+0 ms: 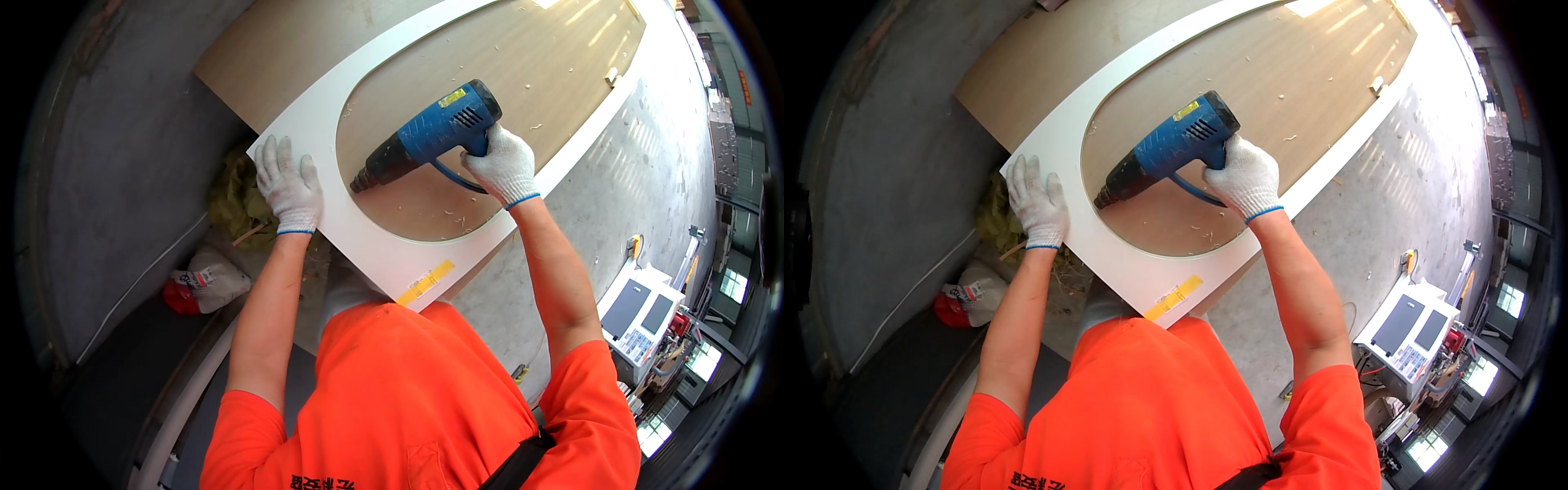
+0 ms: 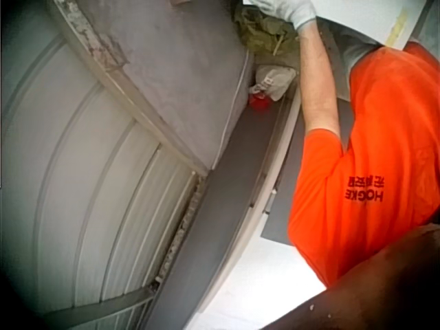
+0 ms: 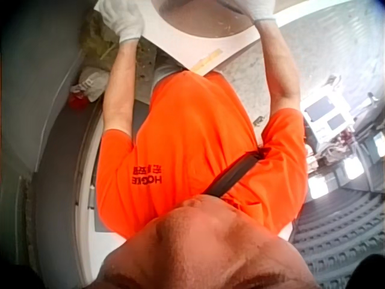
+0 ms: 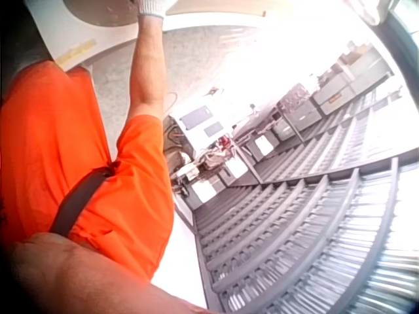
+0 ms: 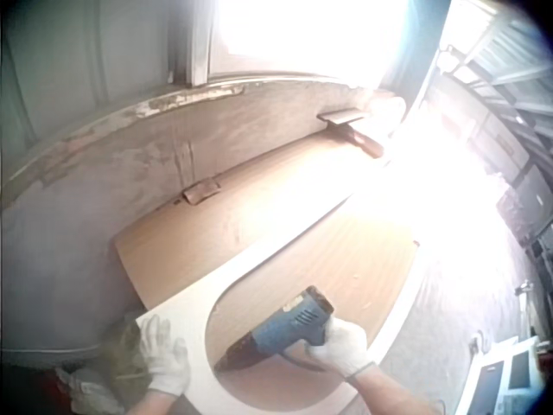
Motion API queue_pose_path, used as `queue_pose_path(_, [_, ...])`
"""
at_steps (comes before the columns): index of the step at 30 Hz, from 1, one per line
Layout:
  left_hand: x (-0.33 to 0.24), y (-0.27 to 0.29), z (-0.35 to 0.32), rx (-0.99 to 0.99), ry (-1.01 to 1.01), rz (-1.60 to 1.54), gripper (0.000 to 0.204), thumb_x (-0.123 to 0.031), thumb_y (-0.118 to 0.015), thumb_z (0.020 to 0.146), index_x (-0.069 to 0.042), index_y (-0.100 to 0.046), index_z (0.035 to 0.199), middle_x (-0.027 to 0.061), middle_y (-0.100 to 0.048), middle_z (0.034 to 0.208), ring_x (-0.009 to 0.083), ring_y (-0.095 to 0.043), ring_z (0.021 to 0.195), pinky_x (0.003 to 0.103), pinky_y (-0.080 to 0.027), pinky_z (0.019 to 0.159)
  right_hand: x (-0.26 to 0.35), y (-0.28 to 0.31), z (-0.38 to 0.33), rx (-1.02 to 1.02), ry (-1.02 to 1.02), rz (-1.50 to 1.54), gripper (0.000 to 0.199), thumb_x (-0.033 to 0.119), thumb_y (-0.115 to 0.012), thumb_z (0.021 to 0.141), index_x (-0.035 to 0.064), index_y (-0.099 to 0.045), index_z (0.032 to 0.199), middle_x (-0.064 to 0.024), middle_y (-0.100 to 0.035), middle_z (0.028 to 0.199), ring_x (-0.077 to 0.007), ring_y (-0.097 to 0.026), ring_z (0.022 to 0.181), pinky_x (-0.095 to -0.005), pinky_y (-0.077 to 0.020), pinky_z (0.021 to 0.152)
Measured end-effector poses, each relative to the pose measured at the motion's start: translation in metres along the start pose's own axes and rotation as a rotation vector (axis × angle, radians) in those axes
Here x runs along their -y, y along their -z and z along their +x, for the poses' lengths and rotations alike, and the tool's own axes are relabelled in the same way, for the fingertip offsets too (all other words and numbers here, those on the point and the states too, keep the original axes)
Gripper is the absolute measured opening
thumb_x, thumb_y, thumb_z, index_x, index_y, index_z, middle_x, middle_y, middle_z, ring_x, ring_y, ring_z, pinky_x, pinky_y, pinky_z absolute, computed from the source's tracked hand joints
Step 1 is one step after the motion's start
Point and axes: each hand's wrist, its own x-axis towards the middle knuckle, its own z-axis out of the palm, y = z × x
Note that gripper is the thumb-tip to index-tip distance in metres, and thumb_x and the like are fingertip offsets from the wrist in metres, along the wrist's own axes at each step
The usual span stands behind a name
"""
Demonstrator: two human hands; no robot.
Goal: The person uses a heat gun to apply adhesive to a white curved edge banding strip and presses it onto a large wooden panel. They then use a sanding block to smooth the edges of the applied banding. The person repeats this process for a second strip on the same panel.
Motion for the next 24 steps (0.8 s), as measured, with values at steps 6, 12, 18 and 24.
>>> queue_pose_path(6, [-0.001, 0.002, 0.001, 0.0, -0.007, 0.005, 0.055, -0.031, -0.066, 0.104, -0.003, -0.06, 0.152, 0.0206, -0.05, 0.165, 0.0439, -0.041, 0.155, 0.06, -0.036, 0.126, -0.007, 0.008, 0.004, 0.042, 0.053, -0.057, 0.031, 0.025, -0.077, 0.075, 0.0071, -0.074, 0.101, -0.0205, -0.077, 0.09, -0.043, -0.077, 0.089, -0.0498, -0.0621, 0.079])
queue_pose_path(12, [0.0, 0.0, 0.001, 0.0, 0.003, 0.001, 0.055, -0.031, -0.066, 0.104, -0.004, -0.061, 0.152, 0.0204, -0.05, 0.165, 0.0436, -0.04, 0.156, 0.059, -0.036, 0.126, -0.01, 0.02, 0.006, 0.115, 0.044, -0.078, 0.031, 0.025, -0.077, 0.075, 0.0065, -0.074, 0.1, -0.0208, -0.077, 0.09, -0.0435, -0.077, 0.089, -0.0499, -0.062, 0.08])
queue_pose_path(18, [-0.004, 0.01, -0.005, 0.076, -0.021, 0.071, 0.07, -0.036, -0.063, 0.105, 0.001, -0.047, 0.162, 0.0225, -0.043, 0.17, 0.0458, -0.034, 0.16, 0.063, -0.024, 0.132, -0.002, 0.007, 0.002, 0.028, 0.021, -0.051, 0.031, 0.025, -0.077, 0.075, 0.0062, -0.073, 0.1, -0.021, -0.077, 0.09, -0.0434, -0.077, 0.091, -0.05, -0.062, 0.08])
queue_pose_path(24, [-0.055, 0.045, -0.131, 0.416, -0.236, -0.074, 0.1, -0.054, -0.061, 0.102, 0.013, -0.028, 0.169, 0.0363, -0.022, 0.178, 0.0571, -0.014, 0.167, 0.068, -0.007, 0.136, -0.014, 0.015, -0.001, 0.035, -0.022, -0.078, 0.033, 0.026, -0.078, 0.076, 0.0055, -0.074, 0.101, -0.0225, -0.077, 0.091, -0.0439, -0.077, 0.091, -0.05, -0.0621, 0.082])
